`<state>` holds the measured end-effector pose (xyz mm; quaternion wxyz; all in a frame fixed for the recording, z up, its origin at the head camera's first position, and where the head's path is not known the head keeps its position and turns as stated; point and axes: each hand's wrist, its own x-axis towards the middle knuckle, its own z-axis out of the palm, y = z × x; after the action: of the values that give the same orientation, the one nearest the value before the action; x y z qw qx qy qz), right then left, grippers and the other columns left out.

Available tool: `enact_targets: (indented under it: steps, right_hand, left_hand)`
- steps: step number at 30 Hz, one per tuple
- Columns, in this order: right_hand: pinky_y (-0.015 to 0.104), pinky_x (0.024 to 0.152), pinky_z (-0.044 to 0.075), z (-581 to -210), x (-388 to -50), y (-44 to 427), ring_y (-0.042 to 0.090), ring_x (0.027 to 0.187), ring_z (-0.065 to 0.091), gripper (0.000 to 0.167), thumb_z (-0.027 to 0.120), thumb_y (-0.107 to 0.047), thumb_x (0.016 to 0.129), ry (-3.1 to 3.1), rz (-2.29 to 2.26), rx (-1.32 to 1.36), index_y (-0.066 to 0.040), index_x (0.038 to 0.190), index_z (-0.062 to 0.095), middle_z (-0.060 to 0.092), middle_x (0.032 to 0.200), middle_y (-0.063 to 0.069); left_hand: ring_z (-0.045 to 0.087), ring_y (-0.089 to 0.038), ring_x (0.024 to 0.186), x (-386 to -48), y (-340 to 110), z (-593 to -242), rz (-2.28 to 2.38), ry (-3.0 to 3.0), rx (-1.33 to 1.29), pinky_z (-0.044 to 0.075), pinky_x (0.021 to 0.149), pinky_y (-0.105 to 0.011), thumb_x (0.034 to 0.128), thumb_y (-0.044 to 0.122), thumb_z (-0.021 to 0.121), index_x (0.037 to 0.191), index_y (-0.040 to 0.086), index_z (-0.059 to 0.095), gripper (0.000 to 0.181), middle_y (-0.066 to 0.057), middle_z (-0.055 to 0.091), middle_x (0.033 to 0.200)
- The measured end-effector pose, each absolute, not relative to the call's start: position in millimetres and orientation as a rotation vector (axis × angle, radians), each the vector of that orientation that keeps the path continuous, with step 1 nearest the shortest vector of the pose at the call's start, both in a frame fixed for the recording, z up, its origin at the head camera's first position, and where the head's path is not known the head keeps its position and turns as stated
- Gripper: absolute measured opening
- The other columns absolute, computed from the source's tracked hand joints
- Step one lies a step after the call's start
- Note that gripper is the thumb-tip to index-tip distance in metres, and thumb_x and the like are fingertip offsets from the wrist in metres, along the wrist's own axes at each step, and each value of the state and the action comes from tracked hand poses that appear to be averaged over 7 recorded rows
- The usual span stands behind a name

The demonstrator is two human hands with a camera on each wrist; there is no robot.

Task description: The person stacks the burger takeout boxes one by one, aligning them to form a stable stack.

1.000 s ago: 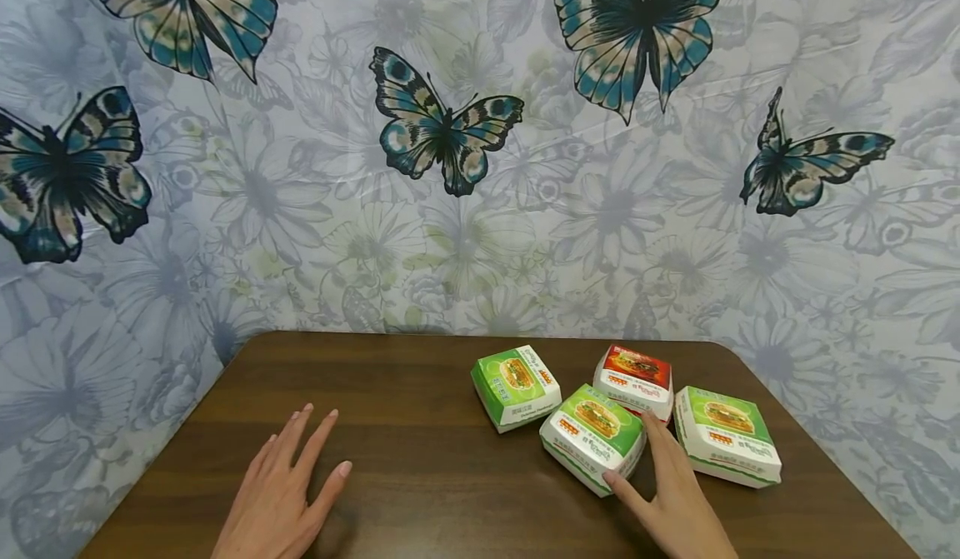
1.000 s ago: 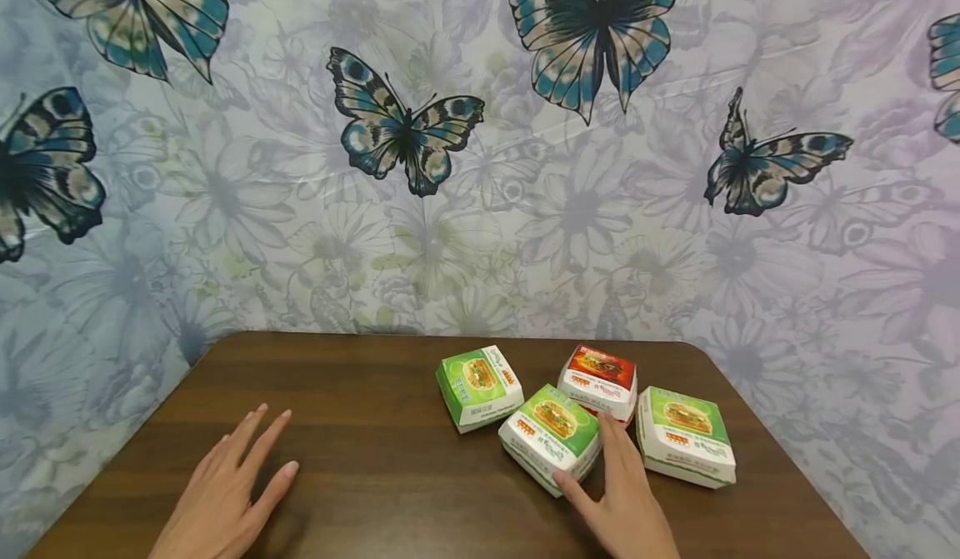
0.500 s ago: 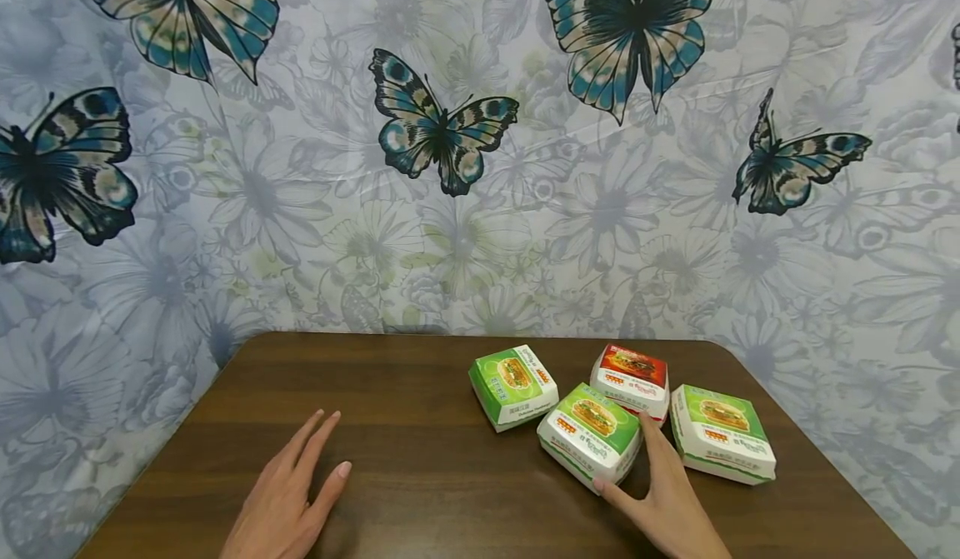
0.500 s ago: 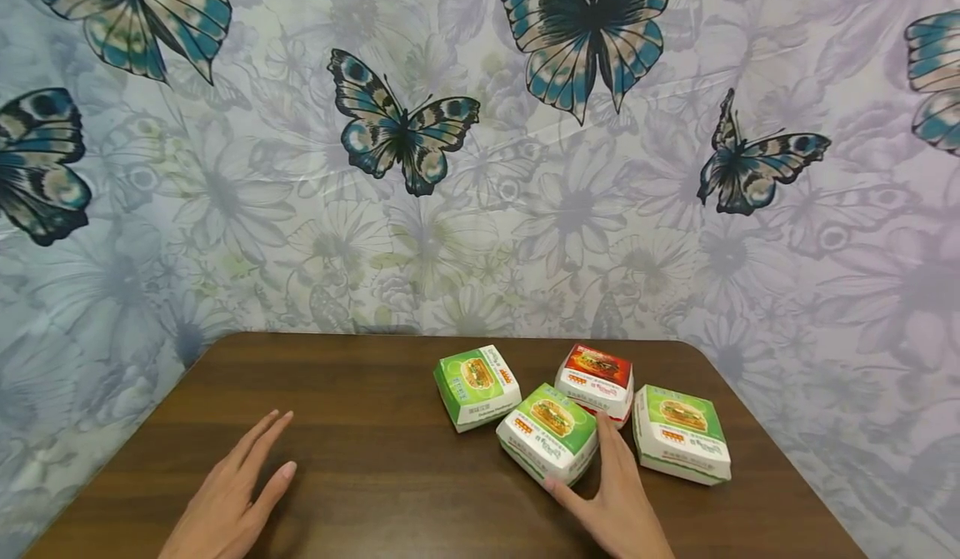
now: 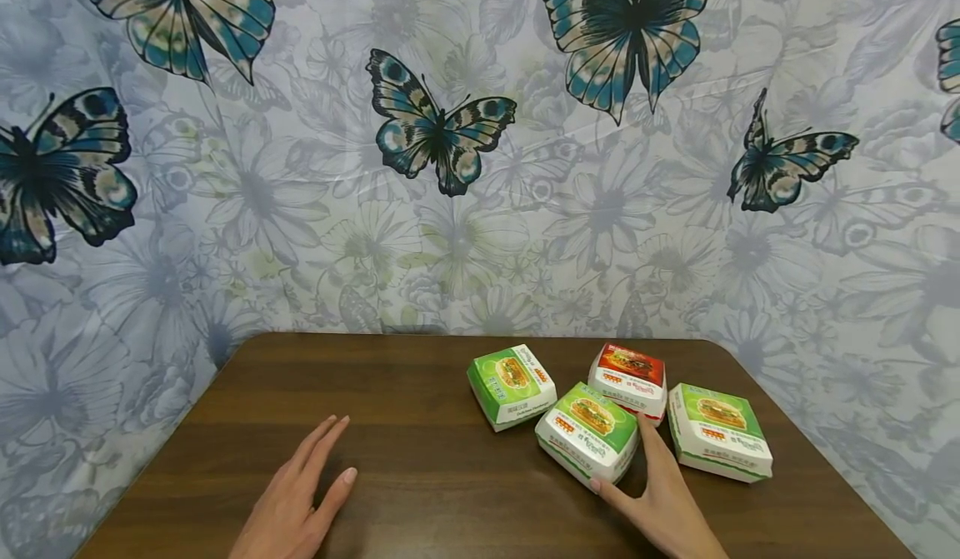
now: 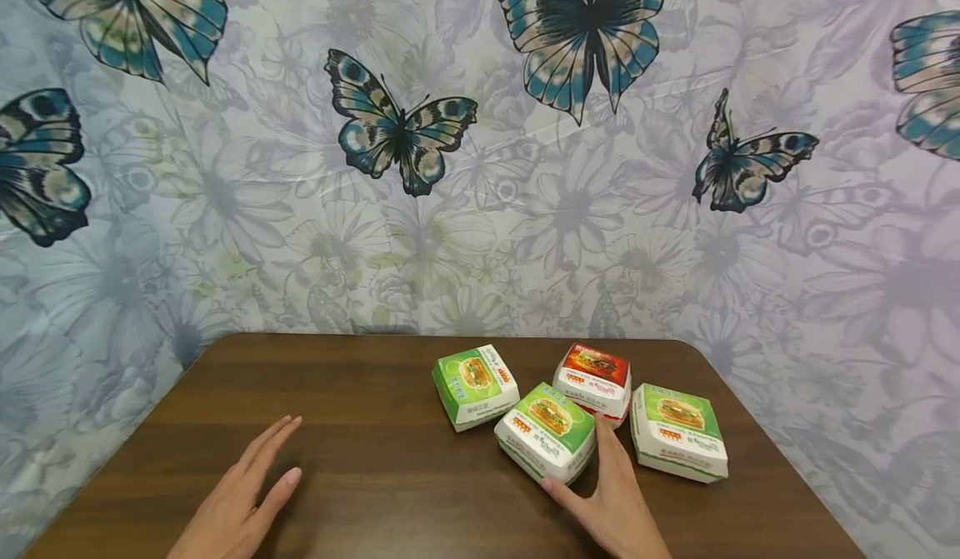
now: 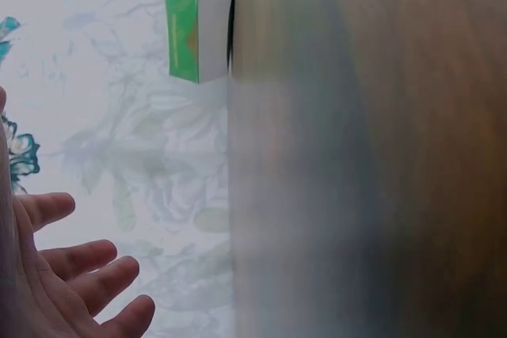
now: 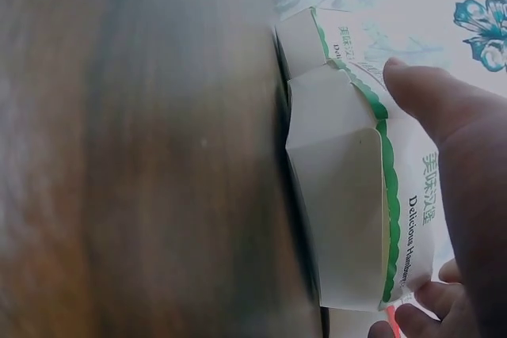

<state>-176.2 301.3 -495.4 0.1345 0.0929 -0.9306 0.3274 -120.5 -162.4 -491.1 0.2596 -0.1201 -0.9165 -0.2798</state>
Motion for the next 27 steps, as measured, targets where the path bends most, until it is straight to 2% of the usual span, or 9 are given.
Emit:
enact_targets:
  steps: [11, 18, 27]
  right_hand:
    - [0.073, 0.113, 0.027, -494, -176, 301, 0.052, 0.150, 0.023, 0.123, 0.077, -0.063, 0.085, -2.718, 0.959, 0.239, 0.001, 0.164, 0.009, 0.017, 0.166, 0.030]
    - [0.073, 0.113, 0.028, -492, -174, 301, 0.054, 0.149, 0.022, 0.123, 0.075, -0.064, 0.086, -2.744, 0.970, 0.209, 0.002, 0.164, 0.006, 0.015, 0.166, 0.032]
    - [0.072, 0.112, 0.032, -488, -171, 300, 0.054, 0.148, 0.024, 0.123, 0.075, -0.064, 0.086, -2.753, 0.984, 0.169, 0.003, 0.163, 0.007, 0.017, 0.165, 0.032]
  left_hand:
    - [0.055, -0.048, 0.129, -117, -155, -491, -0.873, -2.445, -0.389, 0.049, 0.089, -0.070, 0.1048, 0.023, 0.061, 0.159, 0.022, 0.039, 0.058, -0.018, 0.046, 0.155]
    - [0.053, -0.039, 0.133, -115, -152, -492, -0.852, -2.440, -0.399, 0.052, 0.092, -0.063, 0.1046, 0.022, 0.062, 0.160, 0.026, 0.038, 0.060, -0.014, 0.047, 0.154]
    - [0.057, -0.033, 0.130, -114, -146, -494, -0.821, -2.393, -0.423, 0.055, 0.088, -0.057, 0.1021, 0.018, 0.065, 0.159, 0.028, 0.040, 0.063, -0.009, 0.052, 0.152]
